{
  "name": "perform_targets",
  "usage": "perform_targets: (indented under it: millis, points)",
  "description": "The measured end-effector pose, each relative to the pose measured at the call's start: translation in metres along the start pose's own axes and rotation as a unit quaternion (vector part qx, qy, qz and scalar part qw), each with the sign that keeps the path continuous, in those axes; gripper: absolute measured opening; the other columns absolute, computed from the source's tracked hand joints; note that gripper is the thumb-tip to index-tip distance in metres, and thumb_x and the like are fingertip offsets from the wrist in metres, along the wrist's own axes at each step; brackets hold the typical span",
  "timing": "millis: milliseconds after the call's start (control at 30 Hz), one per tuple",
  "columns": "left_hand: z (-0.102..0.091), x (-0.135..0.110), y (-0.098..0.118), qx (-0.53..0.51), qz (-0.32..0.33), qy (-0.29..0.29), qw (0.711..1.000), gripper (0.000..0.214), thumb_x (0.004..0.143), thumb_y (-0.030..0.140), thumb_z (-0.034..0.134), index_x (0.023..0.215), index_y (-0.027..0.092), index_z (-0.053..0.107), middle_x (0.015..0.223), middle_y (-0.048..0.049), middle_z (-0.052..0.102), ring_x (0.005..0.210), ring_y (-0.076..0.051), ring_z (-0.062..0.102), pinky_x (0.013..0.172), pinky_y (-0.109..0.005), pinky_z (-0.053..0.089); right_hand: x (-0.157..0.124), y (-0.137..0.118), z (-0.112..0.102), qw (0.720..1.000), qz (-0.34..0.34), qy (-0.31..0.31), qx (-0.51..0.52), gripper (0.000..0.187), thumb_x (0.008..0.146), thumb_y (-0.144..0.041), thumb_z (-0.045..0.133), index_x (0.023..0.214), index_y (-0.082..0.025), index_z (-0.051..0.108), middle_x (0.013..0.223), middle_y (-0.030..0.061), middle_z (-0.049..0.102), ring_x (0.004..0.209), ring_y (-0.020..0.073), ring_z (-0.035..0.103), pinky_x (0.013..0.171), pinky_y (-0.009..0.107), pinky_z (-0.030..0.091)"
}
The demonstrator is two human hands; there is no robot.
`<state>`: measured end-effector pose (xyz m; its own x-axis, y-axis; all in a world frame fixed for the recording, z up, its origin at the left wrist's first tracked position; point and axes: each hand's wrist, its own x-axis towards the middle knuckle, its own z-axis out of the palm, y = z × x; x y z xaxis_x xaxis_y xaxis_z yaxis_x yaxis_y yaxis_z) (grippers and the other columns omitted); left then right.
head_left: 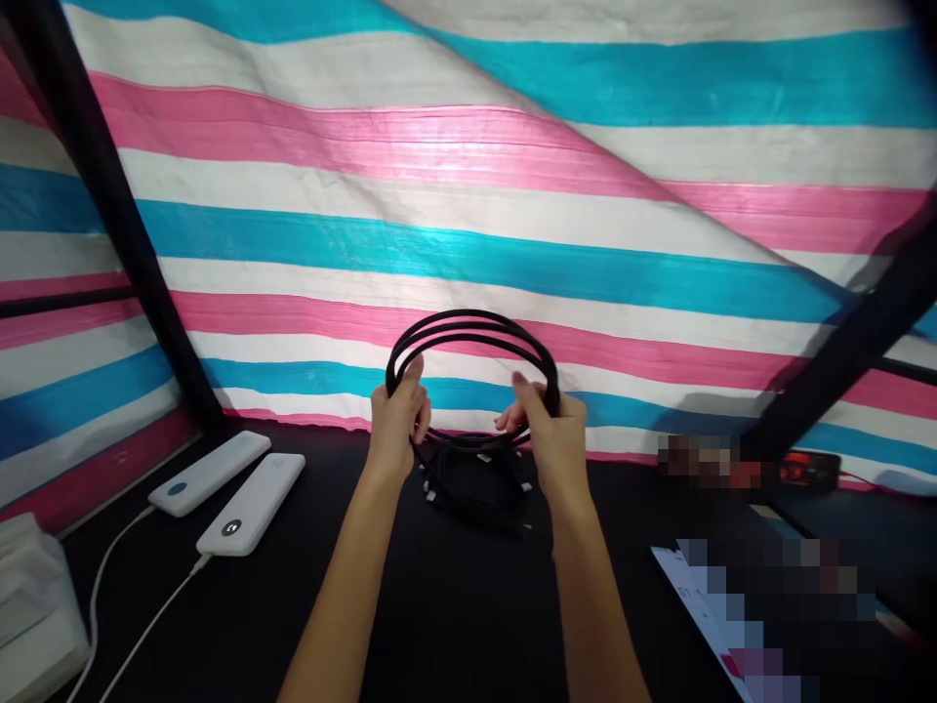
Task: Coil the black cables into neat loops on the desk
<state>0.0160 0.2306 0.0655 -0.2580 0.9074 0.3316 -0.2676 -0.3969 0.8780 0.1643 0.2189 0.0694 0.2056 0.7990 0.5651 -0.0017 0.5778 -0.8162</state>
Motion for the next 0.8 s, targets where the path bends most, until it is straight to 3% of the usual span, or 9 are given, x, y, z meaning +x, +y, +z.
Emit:
perform_targets:
  millis: [67, 167, 233, 333, 467, 533, 600, 700, 800]
  points:
    - [-0.006, 0.0, 0.003, 0.033, 0.03, 0.033, 0.998, 0.057, 0.075, 0.05, 0.061, 0.046, 0.021, 0.021, 0.042, 0.009, 0.015, 0.034, -0.004, 0.015, 0.035, -0.023, 0.013, 0.001, -0.001, -0.004, 0.998, 0.001, -0.021, -0.055, 0.023, 0.07, -0.038, 0.069, 0.066, -0.017, 0.061, 0.049, -0.003, 0.055, 0.046, 0.013, 0.057, 0.049, 0.024, 0.046]
    - [-0.008, -0.003, 0.009, 0.148, 0.1, 0.026, 0.984, 0.049, 0.074, 0.045, 0.063, 0.046, 0.019, 0.033, 0.046, 0.0067, 0.019, 0.041, -0.005, 0.019, 0.041, -0.024, 0.015, -0.004, -0.012, -0.005, 0.996, -0.017, -0.041, -0.079, 0.024, 0.069, -0.034, 0.07, 0.085, -0.018, 0.063, 0.054, -0.0052, 0.056, 0.044, 0.0111, 0.055, 0.045, 0.023, 0.044]
    - [-0.005, -0.006, 0.012, 0.204, 0.131, 0.003, 0.97, 0.047, 0.076, 0.044, 0.061, 0.045, 0.018, 0.038, 0.047, 0.0056, 0.021, 0.044, -0.006, 0.022, 0.044, -0.025, 0.018, -0.008, -0.019, -0.004, 0.992, -0.019, -0.058, -0.113, 0.018, 0.072, -0.034, 0.067, 0.075, -0.017, 0.062, 0.046, -0.0064, 0.051, 0.038, 0.0095, 0.049, 0.041, 0.022, 0.039]
    - [-0.001, -0.009, 0.013, 0.222, 0.122, -0.004, 0.968, 0.048, 0.077, 0.046, 0.058, 0.043, 0.018, 0.039, 0.044, 0.0057, 0.026, 0.044, -0.007, 0.026, 0.045, -0.024, 0.022, -0.014, -0.023, 0.0, 0.983, -0.014, -0.068, -0.17, 0.03, 0.076, -0.034, 0.063, 0.053, -0.018, 0.054, 0.035, -0.0071, 0.04, 0.032, 0.0084, 0.042, 0.038, 0.022, 0.033]
    - [-0.004, -0.003, 0.004, 0.211, 0.06, -0.035, 0.975, 0.033, 0.076, 0.045, 0.059, 0.057, 0.019, 0.052, 0.047, 0.0042, 0.046, 0.049, -0.011, 0.045, 0.052, -0.023, 0.035, -0.018, -0.022, 0.004, 0.984, -0.063, 0.043, -0.164, 0.036, 0.076, -0.028, 0.062, 0.046, -0.019, 0.043, 0.034, -0.0084, 0.036, 0.031, 0.0077, 0.039, 0.038, 0.022, 0.032]
    - [-0.006, 0.003, -0.003, 0.216, 0.06, -0.022, 0.974, 0.025, 0.075, 0.044, 0.061, 0.07, 0.019, 0.056, 0.062, 0.0, 0.058, 0.066, -0.016, 0.057, 0.063, -0.025, 0.041, -0.021, -0.022, 0.007, 0.982, -0.094, 0.116, -0.114, 0.037, 0.076, -0.027, 0.062, 0.046, -0.02, 0.041, 0.034, -0.0091, 0.034, 0.031, 0.0076, 0.039, 0.037, 0.022, 0.032]
    - [-0.006, 0.008, -0.012, 0.216, 0.059, 0.009, 0.975, 0.026, 0.073, 0.044, 0.062, 0.085, 0.021, 0.058, 0.086, -0.0046, 0.063, 0.089, -0.02, 0.059, 0.076, -0.029, 0.043, -0.025, -0.023, 0.011, 0.975, -0.126, 0.17, -0.062, 0.037, 0.077, -0.028, 0.062, 0.047, -0.02, 0.04, 0.035, -0.0096, 0.034, 0.03, 0.0073, 0.037, 0.036, 0.022, 0.031]
    - [0.0, 0.011, -0.023, 0.187, 0.0, 0.062, 0.98, 0.053, 0.068, 0.043, 0.068, 0.114, 0.025, 0.047, 0.116, -0.0087, 0.054, 0.111, -0.024, 0.051, 0.089, -0.036, 0.041, -0.031, -0.024, 0.018, 0.963, -0.173, 0.202, -0.039, 0.038, 0.078, -0.028, 0.063, 0.047, -0.02, 0.041, 0.036, -0.0095, 0.035, 0.03, 0.0069, 0.036, 0.036, 0.023, 0.032]
    - [0.01, 0.008, -0.03, 0.111, -0.077, 0.119, 0.984, 0.079, 0.065, 0.044, 0.072, 0.129, 0.027, 0.027, 0.13, -0.0123, 0.043, 0.118, -0.026, 0.047, 0.093, -0.038, 0.041, -0.036, -0.022, 0.026, 0.949, -0.222, 0.222, -0.023, 0.039, 0.079, -0.024, 0.062, 0.047, -0.021, 0.04, 0.037, -0.0092, 0.036, 0.032, 0.007, 0.037, 0.038, 0.023, 0.035]
